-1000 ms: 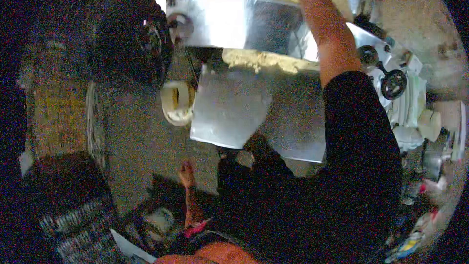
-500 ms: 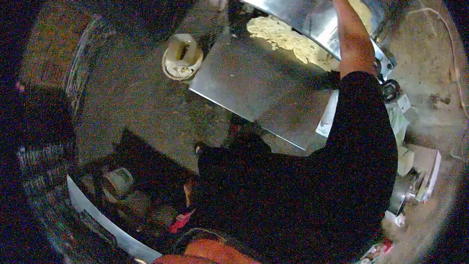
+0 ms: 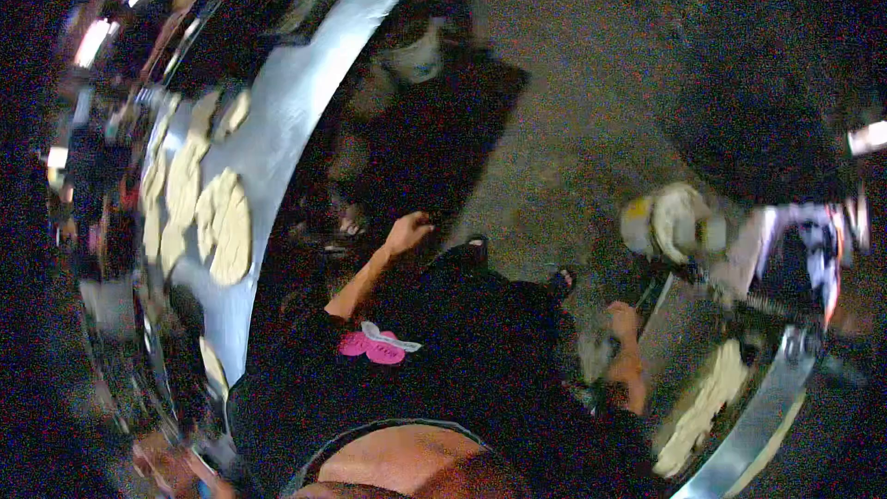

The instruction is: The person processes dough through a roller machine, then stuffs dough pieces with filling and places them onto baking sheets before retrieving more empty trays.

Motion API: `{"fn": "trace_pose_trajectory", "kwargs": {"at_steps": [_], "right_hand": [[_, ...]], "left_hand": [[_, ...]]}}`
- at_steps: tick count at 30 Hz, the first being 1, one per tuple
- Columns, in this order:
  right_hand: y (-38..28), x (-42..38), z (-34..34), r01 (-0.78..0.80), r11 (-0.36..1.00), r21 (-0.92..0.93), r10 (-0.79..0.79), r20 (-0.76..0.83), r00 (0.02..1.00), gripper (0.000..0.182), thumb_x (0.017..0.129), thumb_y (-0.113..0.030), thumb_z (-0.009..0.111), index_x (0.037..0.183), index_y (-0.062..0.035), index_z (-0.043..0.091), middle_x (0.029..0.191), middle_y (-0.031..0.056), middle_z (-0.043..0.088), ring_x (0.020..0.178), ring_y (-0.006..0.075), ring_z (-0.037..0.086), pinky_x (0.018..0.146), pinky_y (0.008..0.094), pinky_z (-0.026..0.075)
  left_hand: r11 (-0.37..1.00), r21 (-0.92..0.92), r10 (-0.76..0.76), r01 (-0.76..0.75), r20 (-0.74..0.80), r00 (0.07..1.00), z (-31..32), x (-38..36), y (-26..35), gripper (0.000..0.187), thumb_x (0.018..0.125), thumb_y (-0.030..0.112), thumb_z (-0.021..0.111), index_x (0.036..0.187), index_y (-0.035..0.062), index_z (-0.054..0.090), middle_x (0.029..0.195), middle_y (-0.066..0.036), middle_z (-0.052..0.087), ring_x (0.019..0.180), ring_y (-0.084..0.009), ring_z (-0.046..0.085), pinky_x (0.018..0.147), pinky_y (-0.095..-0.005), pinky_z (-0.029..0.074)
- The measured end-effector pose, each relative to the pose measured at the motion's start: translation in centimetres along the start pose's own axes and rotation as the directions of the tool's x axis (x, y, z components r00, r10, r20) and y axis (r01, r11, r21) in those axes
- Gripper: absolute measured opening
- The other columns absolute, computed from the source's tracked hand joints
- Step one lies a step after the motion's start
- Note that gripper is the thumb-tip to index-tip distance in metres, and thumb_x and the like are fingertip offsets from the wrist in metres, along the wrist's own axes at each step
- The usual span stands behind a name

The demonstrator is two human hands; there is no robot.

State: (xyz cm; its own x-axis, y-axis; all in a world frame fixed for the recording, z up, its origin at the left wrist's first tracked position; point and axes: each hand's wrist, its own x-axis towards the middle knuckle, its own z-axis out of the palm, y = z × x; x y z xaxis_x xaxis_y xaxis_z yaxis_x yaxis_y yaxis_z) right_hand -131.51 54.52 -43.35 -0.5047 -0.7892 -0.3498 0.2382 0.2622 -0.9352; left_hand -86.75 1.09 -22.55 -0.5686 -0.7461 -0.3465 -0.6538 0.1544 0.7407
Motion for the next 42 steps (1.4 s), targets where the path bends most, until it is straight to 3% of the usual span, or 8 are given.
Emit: {"fn": "trace_pose_trajectory", "kwargs": {"at_steps": [7, 24, 26, 28, 33, 36, 38, 42], "right_hand": [[-19.6, 22.9, 25.7, 0.151, 0.49, -0.858, 0.21, 0.285, 0.935, 0.028, 0.081, -0.025, 0.059, 0.099, -0.004, 0.064, 0.08, 0.0111, 0.066, 0.072, 0.0199, 0.062, 0.068, 0.0312, 0.048], [-50.9, 53.1, 74.1, 0.831, 0.502, -0.241, -0.271, 0.869, 0.415, 0.035, 0.086, -0.022, 0.055, 0.113, 0.0007, 0.056, 0.11, 0.0208, 0.058, 0.101, 0.0358, 0.055, 0.089, 0.0388, 0.043], [-47.8, 58.0, 80.1, 0.929, 0.062, -0.365, -0.621, 0.714, 0.323, 0.042, 0.087, -0.026, 0.052, 0.119, -0.0001, 0.051, 0.106, 0.0242, 0.057, 0.1, 0.0365, 0.053, 0.089, 0.0404, 0.042], [-43.3, 56.2, 85.0, 0.801, 0.05, -0.596, 0.215, 0.79, 0.574, 0.039, 0.088, -0.033, 0.049, 0.11, -0.0023, 0.056, 0.109, 0.0248, 0.056, 0.1, 0.0335, 0.055, 0.087, 0.0439, 0.042], [-44.9, 38.1, 83.2, 0.491, 0.566, 0.662, 0.036, 0.576, -0.817, 0.026, 0.085, -0.031, 0.052, 0.095, -0.0117, 0.066, 0.103, 0.0099, 0.063, 0.106, 0.0286, 0.054, 0.106, 0.0459, 0.026], [-46.6, 40.4, 85.8, 0.707, 0.575, 0.41, 0.25, 0.735, -0.63, 0.027, 0.084, -0.029, 0.056, 0.1, -0.0093, 0.064, 0.092, 0.0087, 0.065, 0.096, 0.0294, 0.058, 0.099, 0.0435, 0.035], [-48.7, 42.9, 87.1, 0.55, 0.755, -0.358, 0.436, 0.9, -0.012, 0.031, 0.084, -0.019, 0.059, 0.11, -0.0025, 0.059, 0.081, 0.0075, 0.064, 0.077, 0.0153, 0.06, 0.071, 0.0316, 0.048], [-50.0, 42.3, 91.2, 0.346, 0.901, -0.262, 0.259, 0.964, 0.053, 0.036, 0.089, -0.019, 0.056, 0.117, 0.003, 0.054, 0.09, 0.0069, 0.063, 0.079, 0.0137, 0.058, 0.072, 0.0269, 0.047]], "left_hand": [[0.97, -0.199, -0.214, 0.142, -0.403, 0.89, -13.0, -2.1, -1.0, 0.039, 0.087, 0.036, 0.054, 0.078, -0.001, 0.064, 0.064, -0.016, 0.059, 0.062, -0.0257, 0.06, 0.059, -0.036, 0.044], [0.594, -0.796, -0.774, -0.117, -0.605, 0.184, -48.8, 13.3, -25.0, 0.034, 0.074, 0.027, 0.066, 0.094, -0.0002, 0.064, 0.075, -0.011, 0.065, 0.067, -0.0199, 0.06, 0.064, -0.0317, 0.047], [0.732, -0.681, -0.68, -0.004, -0.731, 0.056, -49.4, 14.8, -26.4, 0.033, 0.072, 0.028, 0.067, 0.088, -0.0004, 0.063, 0.07, -0.01, 0.064, 0.062, -0.0201, 0.059, 0.061, -0.0331, 0.047], [0.818, -0.558, -0.559, 0.139, -0.828, -0.036, -48.0, 15.1, -26.8, 0.033, 0.07, 0.03, 0.068, 0.082, -0.0006, 0.063, 0.065, -0.01, 0.062, 0.058, -0.0203, 0.058, 0.058, -0.0344, 0.046], [0.785, -0.416, -0.469, 0.459, -0.883, 0.002, -46.5, 14.0, -20.2, 0.031, 0.067, 0.03, 0.07, 0.07, 0.0014, 0.058, 0.061, -0.006, 0.058, 0.057, -0.0164, 0.054, 0.056, -0.0325, 0.044], [0.774, -0.618, -0.616, 0.139, -0.785, -0.067, -43.2, 11.8, -13.5, 0.036, 0.072, 0.022, 0.07, 0.091, -0.0034, 0.053, 0.073, -0.008, 0.058, 0.061, -0.0163, 0.055, 0.055, -0.0296, 0.046], [0.622, -0.671, -0.724, -0.404, -0.689, 0.031, -41.3, 12.0, -6.2, 0.053, 0.08, 0.006, 0.065, 0.123, -0.0008, 0.034, 0.085, -0.01, 0.057, 0.072, -0.0172, 0.058, 0.06, -0.0289, 0.052], [0.565, -0.605, -0.657, -0.561, -0.741, 0.138, -38.1, 13.9, -0.2, 0.058, 0.08, 0.003, 0.063, 0.13, 0.0004, 0.033, 0.09, -0.011, 0.058, 0.081, -0.0168, 0.057, 0.07, -0.0279, 0.05]]}}
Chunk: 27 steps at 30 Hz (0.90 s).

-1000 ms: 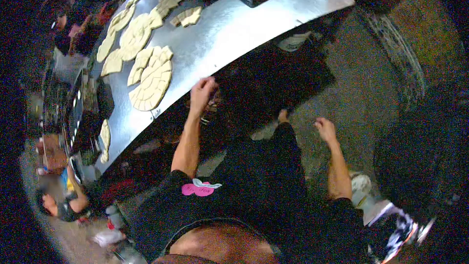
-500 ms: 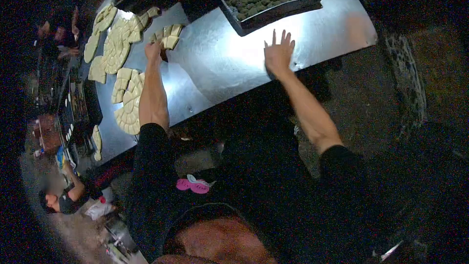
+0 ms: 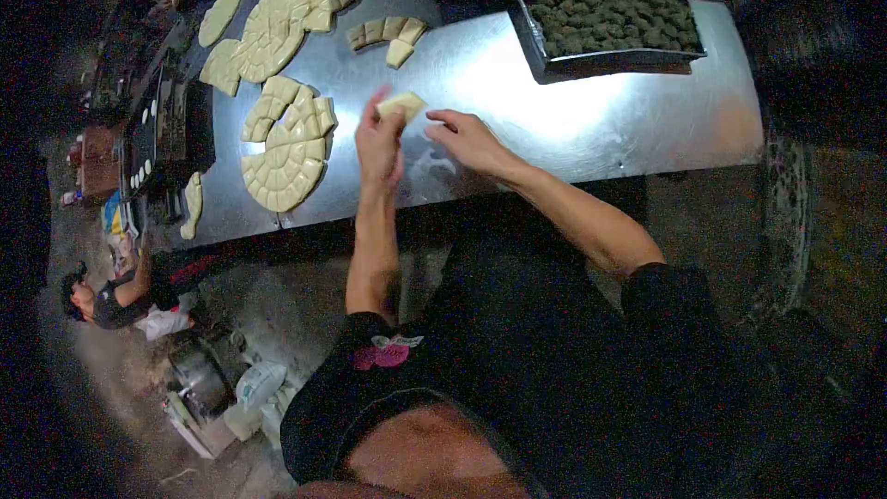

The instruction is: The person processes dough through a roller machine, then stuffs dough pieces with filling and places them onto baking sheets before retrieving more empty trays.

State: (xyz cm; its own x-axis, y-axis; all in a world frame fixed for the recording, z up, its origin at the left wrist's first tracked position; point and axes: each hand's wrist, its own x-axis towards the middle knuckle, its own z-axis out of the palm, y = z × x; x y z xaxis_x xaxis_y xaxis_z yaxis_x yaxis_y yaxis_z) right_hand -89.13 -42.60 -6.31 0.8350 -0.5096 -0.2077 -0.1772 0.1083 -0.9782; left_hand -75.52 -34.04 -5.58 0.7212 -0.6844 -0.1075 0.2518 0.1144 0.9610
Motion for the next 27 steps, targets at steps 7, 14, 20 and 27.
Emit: {"fn": "trace_pose_trajectory", "kwargs": {"at_steps": [7, 14, 20, 27], "right_hand": [[-3.4, -0.2, -0.4, 0.13, 0.98, -0.148, -0.157, -0.187, 0.97, 0.031, 0.083, -0.02, 0.062, 0.104, 0.0027, 0.059, 0.087, 0.0111, 0.064, 0.078, 0.0152, 0.061, 0.069, 0.0268, 0.049], [-7.1, -1.4, 2.7, 0.305, 0.929, -0.211, -0.361, -0.322, 0.875, 0.029, 0.081, -0.017, 0.067, 0.103, 0.0014, 0.062, 0.084, 0.0084, 0.066, 0.079, 0.0114, 0.061, 0.069, 0.0257, 0.05], [-9.2, 0.4, -1.3, 0.238, 0.97, 0.049, -0.188, -0.467, 0.864, 0.041, 0.089, -0.03, 0.058, 0.057, -0.006, 0.05, 0.05, -0.006, 0.044, 0.048, 0.002, 0.037, 0.04, 0.0216, 0.029], [-5.6, 1.0, -9.7, 0.264, 0.288, -0.921, -0.79, -0.073, 0.608, 0.038, 0.085, -0.032, 0.06, 0.057, -0.0076, 0.054, 0.05, 0.0024, 0.052, 0.042, 0.0163, 0.05, 0.043, 0.0323, 0.038]], "left_hand": [[0.997, 0.078, -0.014, -0.005, 0.238, 0.971, -0.4, -1.6, 2.0, 0.037, 0.081, 0.005, 0.063, 0.115, -0.0039, 0.051, 0.096, -0.009, 0.059, 0.084, -0.0131, 0.057, 0.073, -0.0243, 0.048], [0.98, 0.117, 0.16, -0.159, 0.002, 0.987, 4.0, -2.8, 3.8, 0.026, 0.094, 0.023, 0.048, 0.088, -0.0001, 0.058, 0.074, -0.004, 0.058, 0.069, -0.0116, 0.054, 0.063, -0.0249, 0.045], [0.866, 0.31, 0.428, -0.392, -0.057, 0.902, 9.2, -2.2, 2.8, 0.035, 0.094, 0.026, 0.047, 0.069, 0.0008, 0.049, 0.057, -0.011, 0.048, 0.052, -0.017, 0.045, 0.05, -0.0335, 0.039], [0.926, -0.338, -0.189, 0.165, -0.037, 0.981, 11.7, 0.1, -2.3, 0.039, 0.094, 0.034, 0.049, 0.095, -0.0041, 0.058, 0.087, -0.008, 0.062, 0.073, -0.013, 0.057, 0.063, -0.0226, 0.046]]}}
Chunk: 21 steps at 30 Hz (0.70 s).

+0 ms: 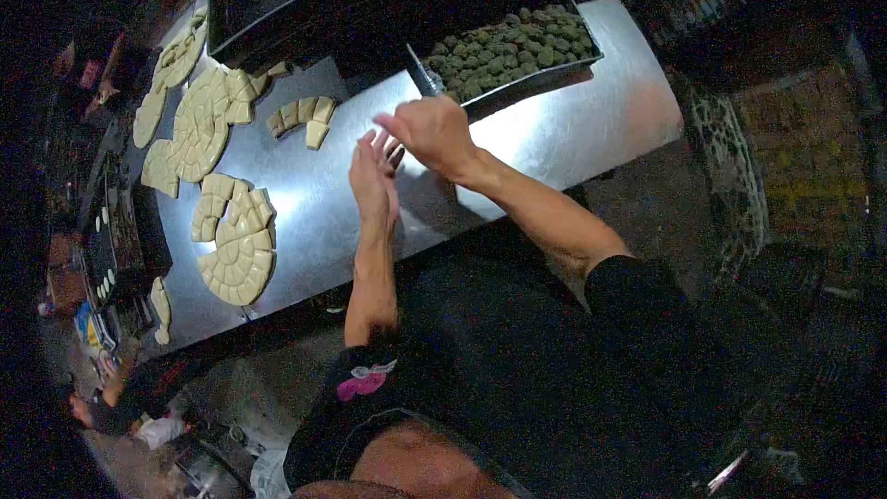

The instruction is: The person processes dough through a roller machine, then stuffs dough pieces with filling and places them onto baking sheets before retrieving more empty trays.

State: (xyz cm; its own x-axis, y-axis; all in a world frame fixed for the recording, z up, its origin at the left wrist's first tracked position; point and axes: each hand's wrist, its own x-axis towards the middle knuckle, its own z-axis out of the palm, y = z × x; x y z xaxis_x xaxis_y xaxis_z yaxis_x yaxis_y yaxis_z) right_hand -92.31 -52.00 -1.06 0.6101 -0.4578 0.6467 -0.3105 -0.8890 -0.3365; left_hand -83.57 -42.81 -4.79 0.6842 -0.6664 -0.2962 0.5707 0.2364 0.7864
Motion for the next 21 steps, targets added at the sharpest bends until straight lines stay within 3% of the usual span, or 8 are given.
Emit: {"fn": "trace_pose_trajectory", "kwargs": {"at_steps": [2, 4, 5, 6, 9, 12, 18, 21], "right_hand": [[-0.4, -0.7, -0.5, 0.042, 0.996, -0.083, 0.006, 0.508, 0.862, 0.018, 0.08, -0.028, 0.062, 0.075, -0.0108, 0.061, 0.072, 0.004, 0.063, 0.068, 0.023, 0.062, 0.055, 0.037, 0.045], [1.5, -4.1, 2.0, 0.23, 0.962, 0.151, -0.268, 0.332, 0.905, 0.018, 0.081, -0.028, 0.06, 0.083, -0.01, 0.064, 0.079, 0.0067, 0.064, 0.075, 0.0249, 0.062, 0.061, 0.0385, 0.048], [3.2, -3.0, 1.3, 0.082, 0.917, 0.391, -0.284, 0.492, 0.823, 0.019, 0.081, -0.026, 0.058, 0.087, -0.0098, 0.065, 0.083, 0.0105, 0.064, 0.079, 0.0267, 0.062, 0.068, 0.0406, 0.05], [5.3, -1.4, 0.7, -0.164, 0.942, 0.291, -0.088, 0.69, 0.719, 0.018, 0.08, -0.023, 0.057, 0.087, -0.0095, 0.065, 0.085, 0.0115, 0.064, 0.079, 0.0283, 0.061, 0.069, 0.0421, 0.051], [12.7, 2.6, 3.2, -0.057, 0.985, -0.166, 0.134, 0.501, 0.855, 0.012, 0.072, -0.014, 0.055, 0.076, -0.0046, 0.06, 0.077, 0.0148, 0.063, 0.073, 0.0322, 0.062, 0.06, 0.0418, 0.051], [17.1, 3.4, 7.8, 0.147, 0.927, -0.345, 0.046, 0.494, 0.868, 0.012, 0.077, -0.016, 0.052, 0.081, -0.007, 0.059, 0.075, 0.0124, 0.065, 0.071, 0.0271, 0.063, 0.06, 0.0407, 0.047], [17.6, 3.9, 6.6, 0.009, 0.963, -0.271, 0.142, 0.534, 0.834, 0.02, 0.08, -0.017, 0.054, 0.094, -0.0034, 0.059, 0.077, 0.014, 0.066, 0.072, 0.0277, 0.064, 0.064, 0.0419, 0.048], [16.6, 4.5, 2.7, -0.557, 0.771, 0.31, 0.35, 0.524, 0.776, 0.032, 0.08, -0.023, 0.063, 0.104, -0.0015, 0.061, 0.087, 0.0117, 0.067, 0.078, 0.0185, 0.063, 0.069, 0.0325, 0.049]], "left_hand": [[0.984, -0.11, -0.139, 0.137, -0.005, 0.99, -1.8, 1.0, -1.6, 0.038, 0.092, 0.027, 0.053, 0.107, -0.0077, 0.056, 0.096, -0.011, 0.063, 0.074, -0.0143, 0.059, 0.063, -0.0233, 0.047], [0.946, 0.265, -0.223, 0.184, 0.122, 0.967, -3.2, 2.2, -2.3, 0.035, 0.09, 0.021, 0.055, 0.109, -0.0091, 0.055, 0.096, -0.012, 0.063, 0.076, -0.0153, 0.06, 0.064, -0.0247, 0.048], [0.929, 0.319, -0.222, 0.19, 0.069, 0.973, -3.3, 2.4, -2.0, 0.031, 0.088, 0.016, 0.058, 0.106, -0.0086, 0.057, 0.09, -0.01, 0.063, 0.074, -0.0133, 0.058, 0.063, -0.0241, 0.046], [0.927, 0.322, -0.218, 0.191, 0.05, 0.975, -3.4, 2.6, -1.7, 0.031, 0.088, 0.016, 0.058, 0.106, -0.0086, 0.057, 0.09, -0.01, 0.063, 0.074, -0.0133, 0.058, 0.063, -0.0241, 0.046], [0.752, 0.648, -0.119, 0.118, -0.043, 0.992, -1.1, 1.7, 0.1, 0.028, 0.085, 0.015, 0.058, 0.101, -0.0075, 0.063, 0.086, -0.009, 0.064, 0.073, -0.0111, 0.056, 0.067, -0.0215, 0.045], [0.594, 0.804, 0.058, 0.025, -0.074, 0.996, -1.7, 2.5, -0.6, 0.03, 0.084, 0.016, 0.059, 0.102, -0.0076, 0.063, 0.088, -0.009, 0.063, 0.077, -0.0114, 0.056, 0.07, -0.022, 0.045], [0.968, 0.225, -0.081, 0.114, -0.152, 0.985, 0.5, 3.9, -0.6, 0.039, 0.086, 0.012, 0.06, 0.116, -0.0117, 0.05, 0.103, -0.013, 0.06, 0.088, -0.0165, 0.059, 0.076, -0.0263, 0.049], [0.985, 0.165, -0.043, 0.048, -0.03, 0.999, 2.4, 5.8, -1.4, 0.029, 0.088, 0.012, 0.058, 0.109, -0.0089, 0.056, 0.097, -0.012, 0.062, 0.084, -0.0166, 0.061, 0.075, -0.0258, 0.049]]}}
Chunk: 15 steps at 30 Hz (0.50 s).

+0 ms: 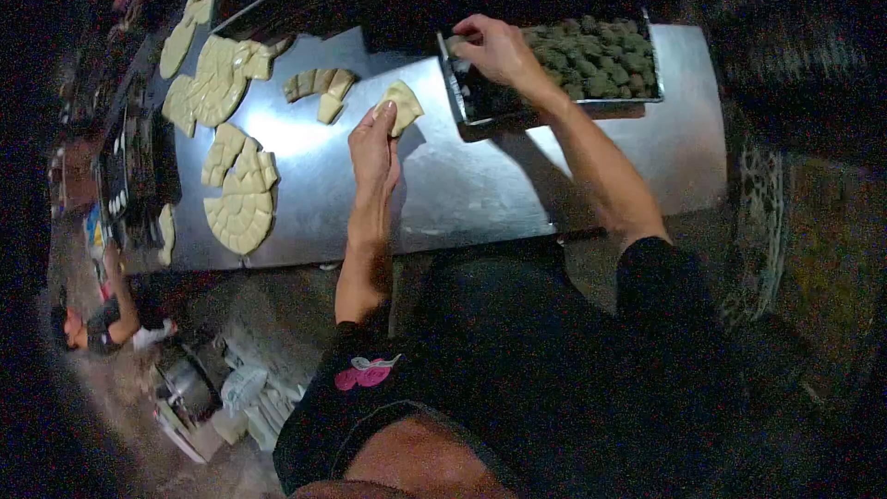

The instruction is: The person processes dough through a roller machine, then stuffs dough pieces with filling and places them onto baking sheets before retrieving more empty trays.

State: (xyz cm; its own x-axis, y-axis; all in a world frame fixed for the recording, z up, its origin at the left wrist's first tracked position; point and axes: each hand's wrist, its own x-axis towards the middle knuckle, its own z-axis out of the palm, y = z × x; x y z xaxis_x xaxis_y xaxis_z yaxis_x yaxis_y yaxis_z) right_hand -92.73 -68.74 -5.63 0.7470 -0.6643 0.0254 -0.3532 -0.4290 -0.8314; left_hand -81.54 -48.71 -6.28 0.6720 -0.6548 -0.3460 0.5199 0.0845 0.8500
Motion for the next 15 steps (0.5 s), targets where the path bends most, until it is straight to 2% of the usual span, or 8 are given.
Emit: {"fn": "trace_pose_trajectory", "kwargs": {"at_steps": [1, 4, 7, 9, 11, 12, 13, 15], "right_hand": [[-0.3, -0.7, -0.4, 0.024, 0.965, 0.263, -0.03, 0.019, 0.999, 0.035, 0.08, -0.025, 0.066, 0.105, -0.0013, 0.062, 0.089, 0.0105, 0.067, 0.079, 0.0152, 0.062, 0.07, 0.0295, 0.049], [-3.1, -3.9, 0.1, 0.038, 0.934, 0.355, -0.026, -0.038, 0.999, 0.029, 0.077, -0.019, 0.068, 0.101, -0.0035, 0.065, 0.095, 0.0114, 0.066, 0.085, 0.0193, 0.063, 0.075, 0.0292, 0.049], [-3.4, -5.1, 1.9, 0.353, 0.897, -0.265, -0.436, -0.405, 0.804, 0.017, 0.075, -0.012, 0.064, 0.09, -0.0041, 0.064, 0.076, 0.0137, 0.06, 0.077, 0.0329, 0.059, 0.068, 0.0385, 0.049], [-3.1, -5.1, 1.6, 0.299, 0.912, -0.28, -0.396, -0.424, 0.815, 0.013, 0.074, -0.008, 0.062, 0.086, -0.0048, 0.063, 0.072, 0.0136, 0.057, 0.075, 0.0326, 0.058, 0.068, 0.0417, 0.048], [-2.7, -4.9, -0.2, 0.261, 0.913, -0.312, -0.332, -0.2, 0.922, 0.023, 0.074, -0.01, 0.065, 0.096, -0.0052, 0.064, 0.085, 0.0132, 0.062, 0.08, 0.0316, 0.06, 0.07, 0.0367, 0.049], [-2.9, -4.8, -1.7, 0.097, 0.95, -0.298, -0.127, -0.085, 0.988, 0.028, 0.077, -0.012, 0.062, 0.104, -0.0048, 0.063, 0.089, 0.014, 0.063, 0.08, 0.0299, 0.062, 0.071, 0.034, 0.05], [-2.9, -4.8, -3.0, 0.025, 0.996, -0.085, -0.035, -0.11, 0.993, 0.033, 0.08, -0.013, 0.06, 0.111, -0.0032, 0.06, 0.09, 0.0152, 0.064, 0.08, 0.0271, 0.063, 0.071, 0.0322, 0.05], [-0.6, -4.1, -3.6, -0.009, 1.0, -0.028, 0.002, -0.238, 0.971, 0.034, 0.081, -0.014, 0.059, 0.113, -0.0004, 0.059, 0.087, 0.0139, 0.065, 0.075, 0.0226, 0.063, 0.068, 0.0311, 0.049]], "left_hand": [[1.0, -0.008, -0.005, 0.005, 0.03, 1.0, 0.9, 0.7, -0.3, 0.029, 0.088, 0.012, 0.058, 0.109, -0.0089, 0.056, 0.097, -0.012, 0.062, 0.084, -0.0166, 0.061, 0.075, -0.0258, 0.049], [1.0, -0.005, 0.027, -0.027, 0.123, 0.992, 4.2, 1.9, -1.2, 0.027, 0.09, 0.011, 0.054, 0.108, -0.0093, 0.056, 0.096, -0.01, 0.062, 0.083, -0.0156, 0.06, 0.074, -0.0255, 0.049], [0.98, -0.198, 0.034, -0.002, 0.157, 0.987, 7.5, 1.7, -1.9, 0.029, 0.092, 0.014, 0.052, 0.11, -0.0083, 0.055, 0.096, -0.009, 0.061, 0.083, -0.0138, 0.059, 0.072, -0.0249, 0.049], [0.993, -0.116, 0.043, -0.021, 0.19, 0.981, 8.2, 2.0, -2.5, 0.03, 0.093, 0.017, 0.05, 0.112, -0.0058, 0.055, 0.096, -0.007, 0.06, 0.082, -0.0121, 0.057, 0.071, -0.0243, 0.047], [0.998, -0.053, -0.031, 0.044, 0.22, 0.975, 8.2, 2.5, -3.3, 0.031, 0.094, 0.02, 0.049, 0.113, -0.0035, 0.055, 0.096, -0.006, 0.06, 0.081, -0.0114, 0.056, 0.07, -0.0238, 0.047], [0.996, -0.08, -0.025, 0.045, 0.236, 0.971, 8.6, 2.4, -3.6, 0.031, 0.094, 0.021, 0.049, 0.112, -0.0025, 0.056, 0.097, -0.006, 0.06, 0.08, -0.0117, 0.056, 0.069, -0.0243, 0.047], [0.993, -0.104, -0.026, 0.053, 0.247, 0.969, 9.2, 2.0, -3.3, 0.03, 0.094, 0.021, 0.048, 0.112, -0.0022, 0.056, 0.098, -0.007, 0.061, 0.08, -0.0122, 0.057, 0.07, -0.0256, 0.048], [0.984, -0.143, -0.063, 0.102, 0.256, 0.965, 10.1, 1.8, -3.2, 0.031, 0.093, 0.022, 0.05, 0.112, -0.0021, 0.056, 0.099, -0.008, 0.061, 0.082, -0.013, 0.058, 0.073, -0.0269, 0.048]]}}
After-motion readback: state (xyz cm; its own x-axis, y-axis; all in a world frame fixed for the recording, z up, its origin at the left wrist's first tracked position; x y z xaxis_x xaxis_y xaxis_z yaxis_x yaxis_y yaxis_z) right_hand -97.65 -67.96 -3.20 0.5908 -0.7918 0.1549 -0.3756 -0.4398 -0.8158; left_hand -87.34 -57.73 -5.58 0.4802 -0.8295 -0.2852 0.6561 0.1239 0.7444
